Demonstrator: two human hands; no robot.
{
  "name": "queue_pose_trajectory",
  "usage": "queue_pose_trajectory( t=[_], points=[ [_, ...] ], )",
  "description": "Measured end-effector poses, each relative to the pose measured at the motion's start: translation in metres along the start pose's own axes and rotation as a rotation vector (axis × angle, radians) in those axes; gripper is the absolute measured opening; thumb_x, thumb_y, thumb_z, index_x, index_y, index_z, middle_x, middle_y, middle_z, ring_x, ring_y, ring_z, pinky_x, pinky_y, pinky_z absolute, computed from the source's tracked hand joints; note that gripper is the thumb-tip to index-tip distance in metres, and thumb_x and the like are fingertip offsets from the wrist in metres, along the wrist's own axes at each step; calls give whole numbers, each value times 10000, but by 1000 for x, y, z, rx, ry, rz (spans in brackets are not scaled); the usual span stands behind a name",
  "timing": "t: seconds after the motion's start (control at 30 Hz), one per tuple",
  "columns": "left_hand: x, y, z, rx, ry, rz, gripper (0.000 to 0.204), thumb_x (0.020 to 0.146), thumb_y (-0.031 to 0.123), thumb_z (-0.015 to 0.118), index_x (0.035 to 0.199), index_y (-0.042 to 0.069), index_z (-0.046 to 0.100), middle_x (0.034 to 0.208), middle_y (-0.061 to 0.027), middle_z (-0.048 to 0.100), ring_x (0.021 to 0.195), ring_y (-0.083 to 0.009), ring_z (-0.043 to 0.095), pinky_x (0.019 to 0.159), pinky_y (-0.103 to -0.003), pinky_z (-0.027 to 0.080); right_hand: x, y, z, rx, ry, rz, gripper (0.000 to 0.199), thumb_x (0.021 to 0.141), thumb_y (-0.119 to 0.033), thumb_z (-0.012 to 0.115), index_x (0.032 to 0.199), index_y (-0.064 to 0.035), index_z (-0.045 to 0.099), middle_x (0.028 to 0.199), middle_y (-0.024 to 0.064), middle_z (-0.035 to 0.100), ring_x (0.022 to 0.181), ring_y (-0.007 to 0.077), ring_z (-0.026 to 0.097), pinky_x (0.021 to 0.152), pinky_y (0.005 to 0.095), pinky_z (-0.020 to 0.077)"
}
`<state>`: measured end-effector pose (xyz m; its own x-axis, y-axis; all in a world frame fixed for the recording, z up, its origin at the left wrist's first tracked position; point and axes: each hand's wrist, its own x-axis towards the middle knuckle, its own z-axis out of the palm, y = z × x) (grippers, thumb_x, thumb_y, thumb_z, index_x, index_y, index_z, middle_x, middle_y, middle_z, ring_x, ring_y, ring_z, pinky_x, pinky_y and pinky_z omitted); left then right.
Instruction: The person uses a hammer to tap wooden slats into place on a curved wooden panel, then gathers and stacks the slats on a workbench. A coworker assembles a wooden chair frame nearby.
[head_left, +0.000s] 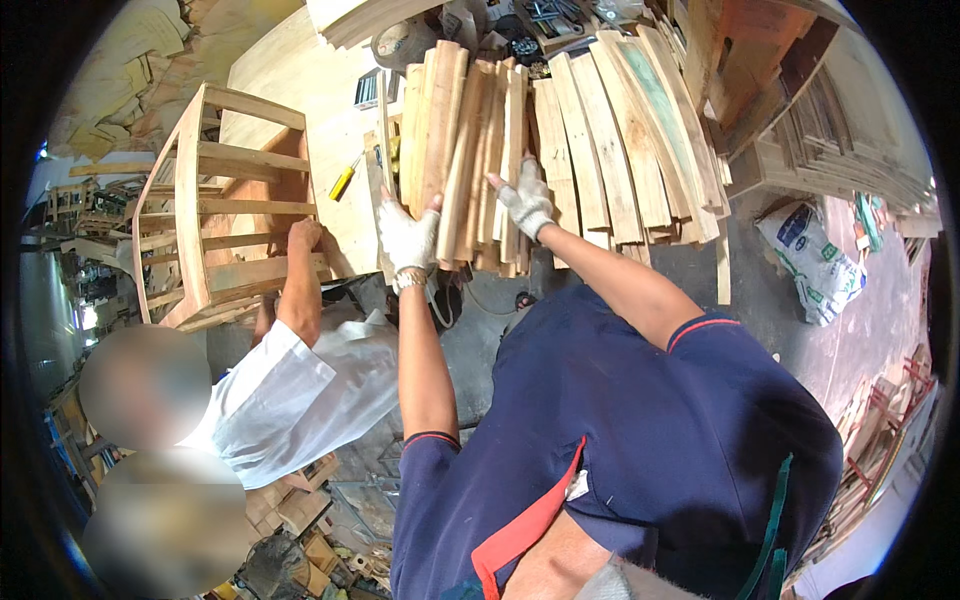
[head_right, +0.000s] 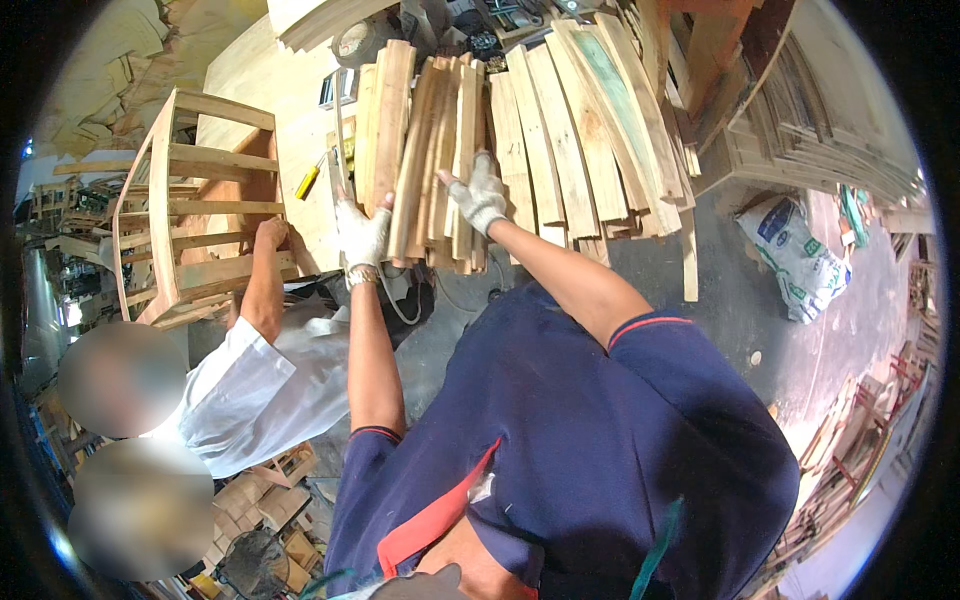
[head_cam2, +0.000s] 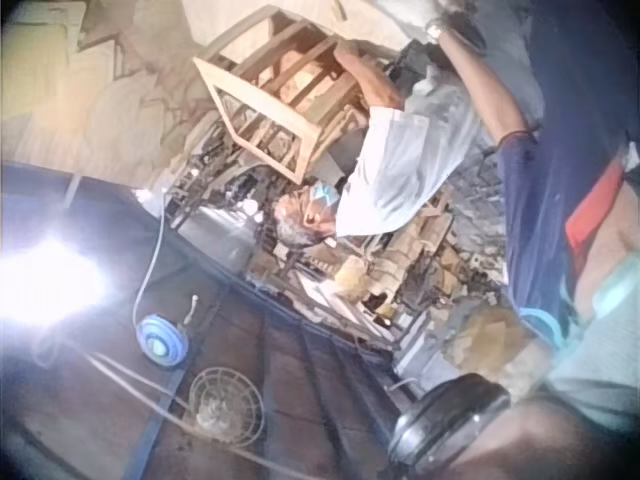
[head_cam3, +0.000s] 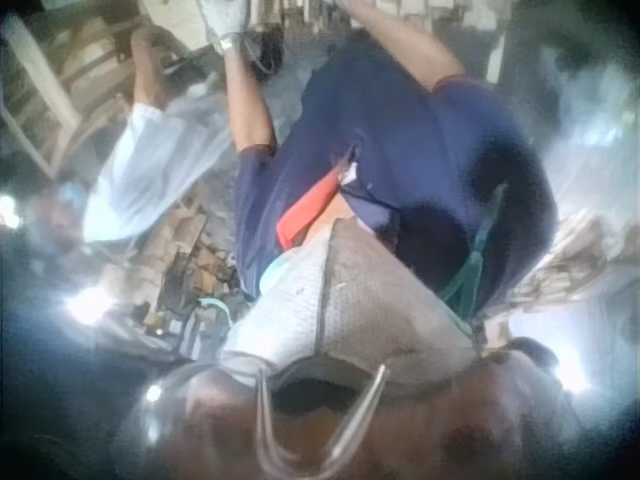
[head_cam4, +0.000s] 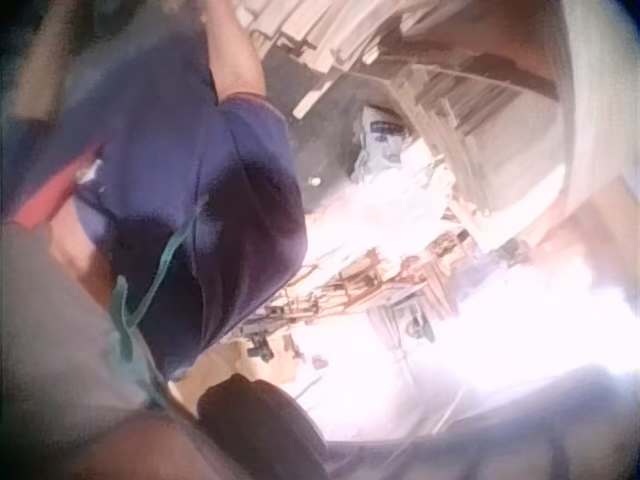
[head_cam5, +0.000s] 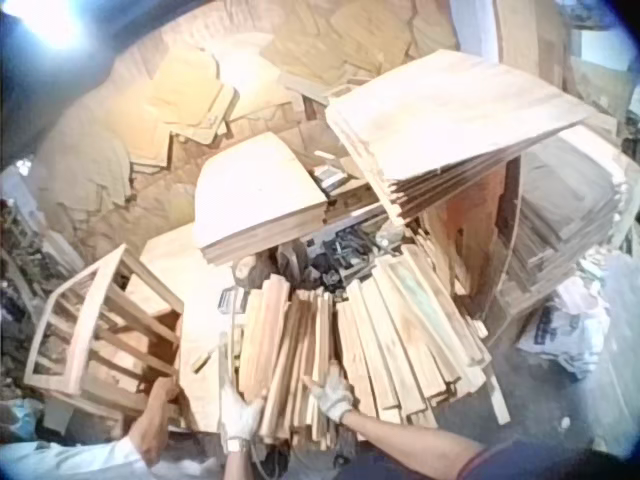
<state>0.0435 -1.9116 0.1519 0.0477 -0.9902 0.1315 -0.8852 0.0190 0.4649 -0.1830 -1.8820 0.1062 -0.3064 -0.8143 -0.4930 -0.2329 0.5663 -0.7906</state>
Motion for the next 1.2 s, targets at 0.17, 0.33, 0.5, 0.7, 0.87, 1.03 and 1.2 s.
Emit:
queue_pose_trajectory(
  t=[0.17,0.33,0.5,0.7,0.87,1.03,1.2],
  points=[
    [-23,-9,9,-144,-22,-80,1137,760,612,810,1537,-71,339,1367,-326,540,1276,-472,535,1078,-511,445,33,36,13,81,203,-158,1178,814,-741,689,1547,93,295,1543,317,421,1469,397,389,1196,409,347],
    [-44,3,13,14,-90,-86,1077,886,638,680,1586,-55,246,1539,-347,398,1439,-462,397,1191,-469,339,32,20,16,-16,160,-202,1265,729,-761,755,1541,91,291,1495,325,465,1399,414,472,1141,424,420],
    [-44,-7,10,-153,-138,-179,1031,955,649,579,1592,-67,201,1541,-405,329,1443,-503,347,1197,-487,302,35,-29,8,-86,-65,-85,1231,762,-700,767,1571,56,230,1411,351,535,1282,455,575,1076,470,486],
    [-38,-22,22,-65,-163,-125,1096,931,661,604,1593,-88,153,1602,-412,201,1528,-496,188,1246,-485,212,42,-24,4,-178,7,-237,1219,821,-760,631,1579,84,184,1467,350,481,1282,455,573,1065,463,491],
    [-44,8,12,-163,10,9,1002,975,592,587,1577,-109,200,1631,-376,173,1548,-452,165,1266,-453,148,27,2,5,-242,-5,-255,1040,926,-719,514,1545,86,289,1575,341,339,1395,466,449,1152,483,393],
    [-50,-4,21,-153,-124,-10,968,981,585,580,1589,-75,217,1639,-365,165,1537,-486,171,1261,-495,161,-26,-18,-58,-271,-151,-357,790,980,-616,510,1445,20,459,1356,320,590,1256,441,591,1038,495,502],
    [-77,33,-1,-294,231,97,738,974,303,710,1515,-80,385,1490,-296,474,1397,-383,463,1179,-456,354,-83,0,-136,-167,10,-511,423,990,-327,642,1302,-42,631,1175,146,695,1017,264,702,886,407,608]
  ],
)
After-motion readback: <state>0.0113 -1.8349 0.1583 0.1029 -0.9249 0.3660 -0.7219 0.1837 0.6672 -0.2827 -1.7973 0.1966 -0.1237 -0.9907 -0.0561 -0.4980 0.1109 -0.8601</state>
